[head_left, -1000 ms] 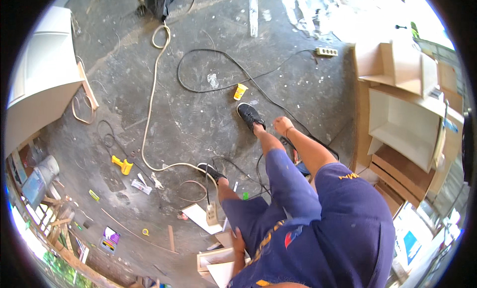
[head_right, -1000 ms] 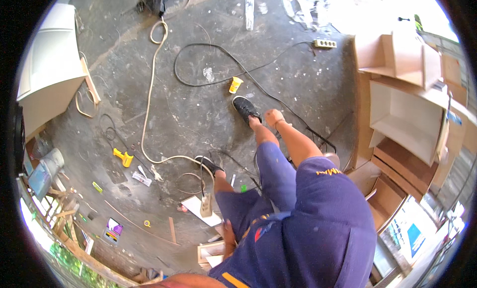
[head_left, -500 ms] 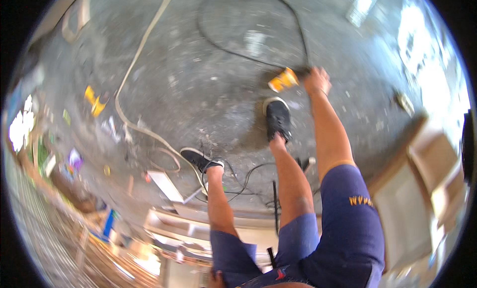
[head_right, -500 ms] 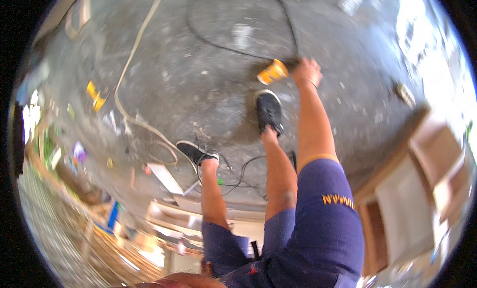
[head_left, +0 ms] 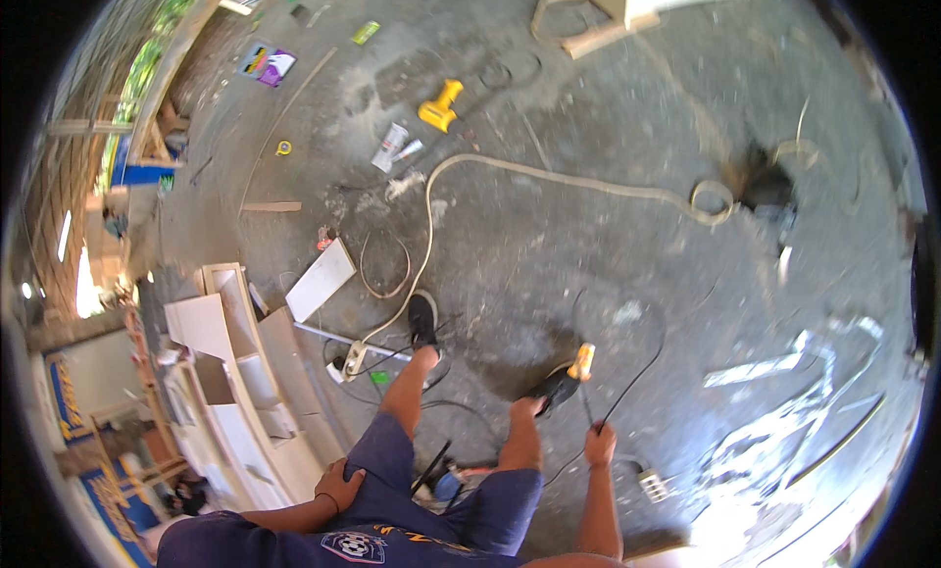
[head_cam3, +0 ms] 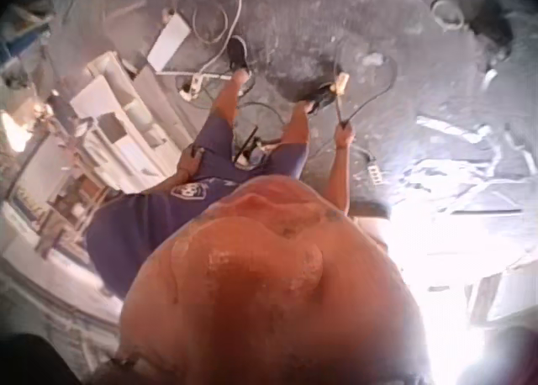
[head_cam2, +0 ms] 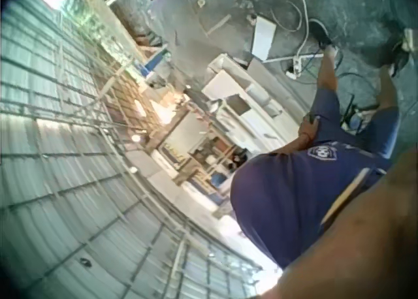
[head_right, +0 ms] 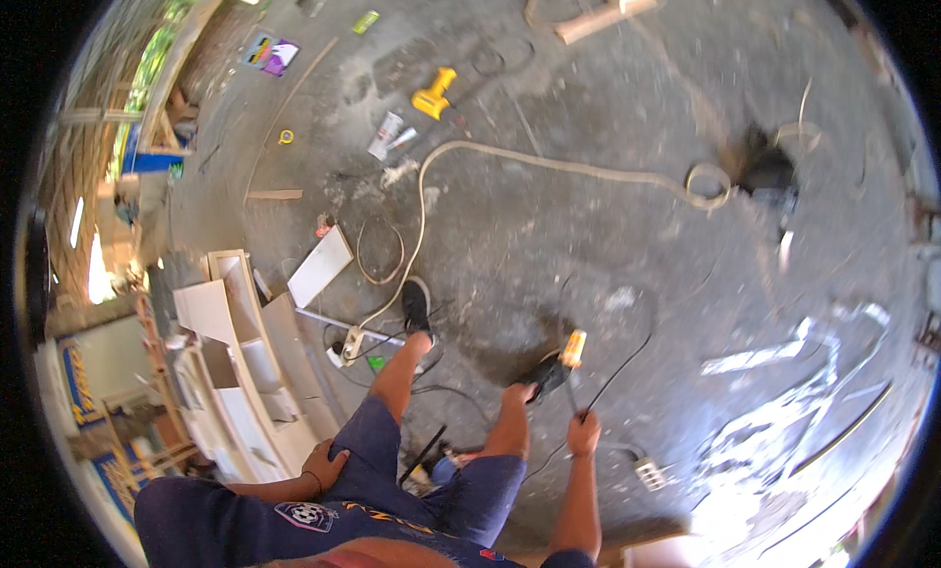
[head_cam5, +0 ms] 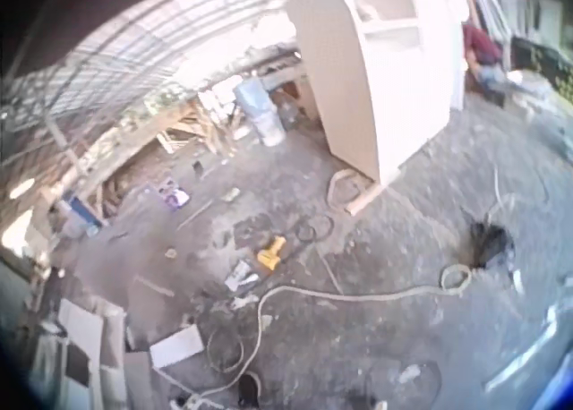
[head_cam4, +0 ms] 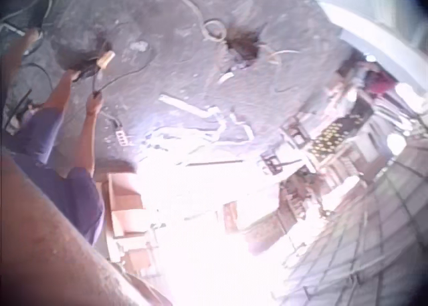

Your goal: The person connects an extension cord and uses an angle grinder to sand the long edge of a white wooden board in a workshop.

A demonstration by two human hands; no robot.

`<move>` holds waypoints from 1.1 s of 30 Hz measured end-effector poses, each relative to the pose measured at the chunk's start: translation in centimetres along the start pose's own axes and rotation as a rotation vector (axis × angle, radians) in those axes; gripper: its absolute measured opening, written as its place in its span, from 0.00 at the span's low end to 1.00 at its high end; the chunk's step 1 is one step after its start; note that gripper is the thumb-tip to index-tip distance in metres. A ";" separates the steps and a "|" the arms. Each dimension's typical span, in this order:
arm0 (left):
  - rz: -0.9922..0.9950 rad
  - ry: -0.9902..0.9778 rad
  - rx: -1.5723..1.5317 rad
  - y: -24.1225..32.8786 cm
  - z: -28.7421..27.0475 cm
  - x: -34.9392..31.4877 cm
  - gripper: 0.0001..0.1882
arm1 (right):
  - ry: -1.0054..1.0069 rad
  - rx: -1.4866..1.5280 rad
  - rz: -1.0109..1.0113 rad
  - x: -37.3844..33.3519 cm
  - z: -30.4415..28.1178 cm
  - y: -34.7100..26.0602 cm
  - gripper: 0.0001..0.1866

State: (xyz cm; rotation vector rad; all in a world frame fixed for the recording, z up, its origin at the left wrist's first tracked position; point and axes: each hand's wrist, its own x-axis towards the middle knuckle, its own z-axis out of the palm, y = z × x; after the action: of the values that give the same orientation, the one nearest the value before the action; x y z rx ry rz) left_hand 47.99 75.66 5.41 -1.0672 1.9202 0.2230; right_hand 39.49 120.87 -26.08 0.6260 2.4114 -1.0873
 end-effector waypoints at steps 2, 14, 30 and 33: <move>-0.048 0.009 -0.024 -2.4 -1.7 -0.7 0.37 | -0.107 -0.091 -0.014 -5.8 -3.6 -6.6 0.07; 0.250 -0.012 -0.549 -10.2 -11.4 11.5 0.33 | -0.774 -0.379 -0.596 -18.8 -3.2 -50.4 0.20; 0.794 -0.910 -2.143 -15.7 -47.6 15.9 0.47 | -0.923 0.265 -2.269 -38.0 12.1 -100.2 0.14; 1.101 -1.162 -2.289 -15.5 -54.0 19.2 0.44 | -1.107 0.181 -2.192 -34.5 15.0 -103.4 0.12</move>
State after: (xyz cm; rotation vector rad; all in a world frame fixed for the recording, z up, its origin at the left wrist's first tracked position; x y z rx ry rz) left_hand 21.83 26.30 25.58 -0.3105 0.1397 3.0971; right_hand 12.94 40.19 43.87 -2.3860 1.0728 -1.3715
